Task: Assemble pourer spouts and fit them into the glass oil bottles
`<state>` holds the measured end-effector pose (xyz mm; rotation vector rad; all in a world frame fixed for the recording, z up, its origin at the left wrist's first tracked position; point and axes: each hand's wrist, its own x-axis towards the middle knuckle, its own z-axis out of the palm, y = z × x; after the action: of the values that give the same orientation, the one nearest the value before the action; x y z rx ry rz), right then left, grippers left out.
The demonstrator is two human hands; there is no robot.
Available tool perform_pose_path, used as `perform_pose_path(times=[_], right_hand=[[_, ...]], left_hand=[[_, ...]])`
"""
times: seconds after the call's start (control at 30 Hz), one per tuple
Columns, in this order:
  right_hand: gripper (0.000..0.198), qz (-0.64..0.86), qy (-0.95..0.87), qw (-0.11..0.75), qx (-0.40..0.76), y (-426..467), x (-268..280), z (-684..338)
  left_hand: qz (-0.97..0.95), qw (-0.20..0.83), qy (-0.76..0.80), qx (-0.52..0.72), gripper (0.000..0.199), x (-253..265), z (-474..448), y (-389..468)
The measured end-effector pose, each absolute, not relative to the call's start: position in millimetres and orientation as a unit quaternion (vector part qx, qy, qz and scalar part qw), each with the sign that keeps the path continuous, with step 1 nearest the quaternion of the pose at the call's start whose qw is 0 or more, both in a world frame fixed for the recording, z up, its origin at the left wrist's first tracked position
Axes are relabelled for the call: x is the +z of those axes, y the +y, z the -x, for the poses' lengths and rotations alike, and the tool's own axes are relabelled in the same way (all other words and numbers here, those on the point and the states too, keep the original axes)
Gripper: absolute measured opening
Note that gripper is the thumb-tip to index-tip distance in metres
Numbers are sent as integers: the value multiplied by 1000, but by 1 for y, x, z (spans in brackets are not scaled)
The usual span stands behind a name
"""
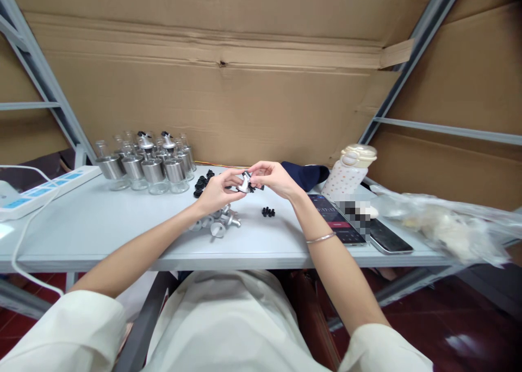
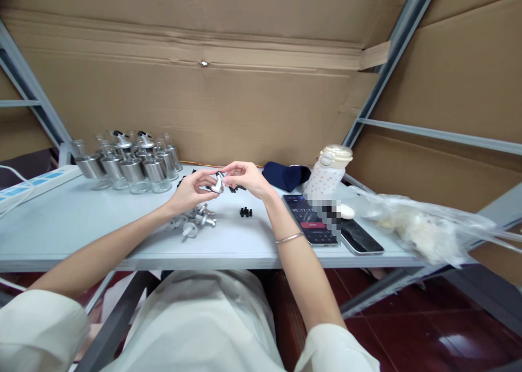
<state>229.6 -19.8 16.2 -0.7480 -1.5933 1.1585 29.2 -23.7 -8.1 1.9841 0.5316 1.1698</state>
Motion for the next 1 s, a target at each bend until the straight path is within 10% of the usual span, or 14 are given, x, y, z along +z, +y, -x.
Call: perform_pose_path(times=[1.0], right_hand=[[34, 227, -639, 328, 658, -24, 18, -244]], left_hand=[[-771, 430, 181, 432, 55, -6, -30, -26]])
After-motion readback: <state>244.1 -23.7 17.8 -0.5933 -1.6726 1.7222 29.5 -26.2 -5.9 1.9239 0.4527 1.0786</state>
